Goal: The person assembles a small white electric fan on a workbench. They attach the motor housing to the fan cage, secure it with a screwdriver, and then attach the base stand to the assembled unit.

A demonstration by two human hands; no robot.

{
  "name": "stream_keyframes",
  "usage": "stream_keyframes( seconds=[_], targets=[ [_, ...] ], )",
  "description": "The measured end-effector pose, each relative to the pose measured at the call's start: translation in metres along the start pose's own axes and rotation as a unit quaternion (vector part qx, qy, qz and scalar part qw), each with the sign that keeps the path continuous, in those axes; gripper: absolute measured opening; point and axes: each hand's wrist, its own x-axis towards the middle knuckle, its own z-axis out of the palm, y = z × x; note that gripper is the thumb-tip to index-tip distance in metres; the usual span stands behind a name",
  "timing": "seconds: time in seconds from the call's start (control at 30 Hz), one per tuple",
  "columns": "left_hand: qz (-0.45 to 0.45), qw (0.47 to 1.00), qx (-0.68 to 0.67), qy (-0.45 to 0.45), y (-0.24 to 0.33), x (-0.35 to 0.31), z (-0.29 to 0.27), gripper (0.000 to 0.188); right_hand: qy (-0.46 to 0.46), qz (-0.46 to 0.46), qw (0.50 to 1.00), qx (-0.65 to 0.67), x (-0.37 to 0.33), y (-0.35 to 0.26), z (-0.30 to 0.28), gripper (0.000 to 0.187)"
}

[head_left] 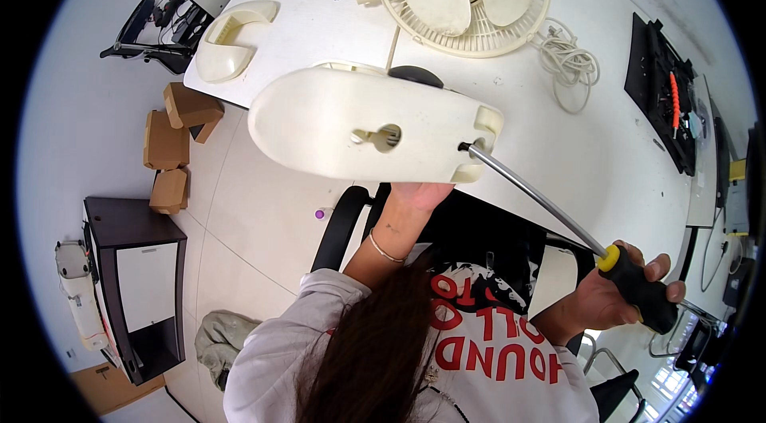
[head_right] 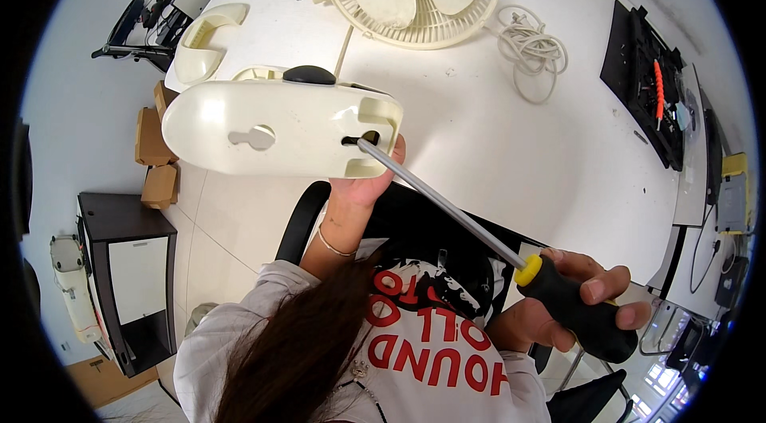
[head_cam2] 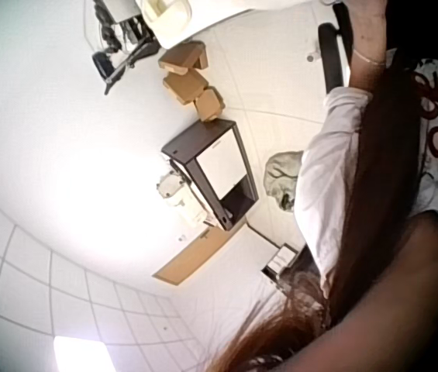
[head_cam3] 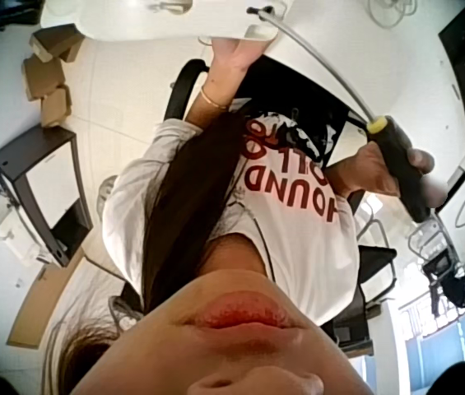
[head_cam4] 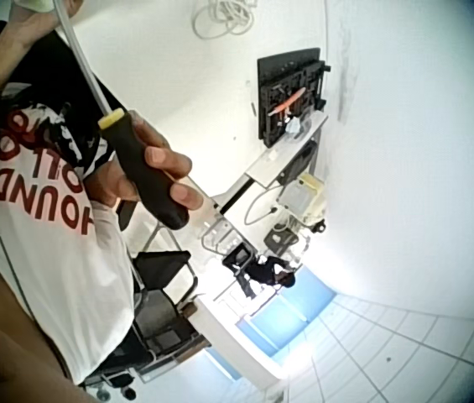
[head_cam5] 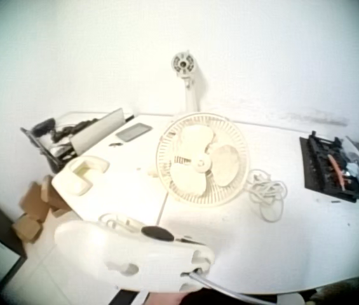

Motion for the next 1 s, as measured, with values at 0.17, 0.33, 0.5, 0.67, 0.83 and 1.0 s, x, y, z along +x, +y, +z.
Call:
stream_keyframes(
  seconds=[0.17,0.33,0.5,0.67,0.83,1.0],
  targets=[
    [0.009,0.997,0.050,-0.056,0.007,0.003,0.000,0.029,-0.012,-0.014,0.999,-0.027,0.000,-0.002,-0.002,0.053],
    [0.070,0.939,0.236,-0.242,0.021,-0.003,0.010,0.031,0.011,0.004,0.999,0.038,0.002,-0.004,-0.012,0.053],
    [0.126,0.879,0.307,-0.342,0.016,-0.005,0.023,0.033,0.037,0.038,0.992,0.112,0.008,-0.004,-0.033,0.048],
    [0.147,0.872,0.293,-0.363,0.016,0.000,0.019,0.035,0.026,0.101,0.967,0.231,0.011,0.007,-0.052,0.042],
    [0.191,0.862,0.327,-0.337,0.010,-0.011,0.028,0.035,0.013,0.168,0.925,0.340,0.013,0.020,-0.072,0.038],
    [0.153,0.887,0.306,-0.310,0.009,0.000,0.014,0.026,0.064,0.166,0.914,0.365,0.008,0.019,-0.080,0.037]
  ],
)
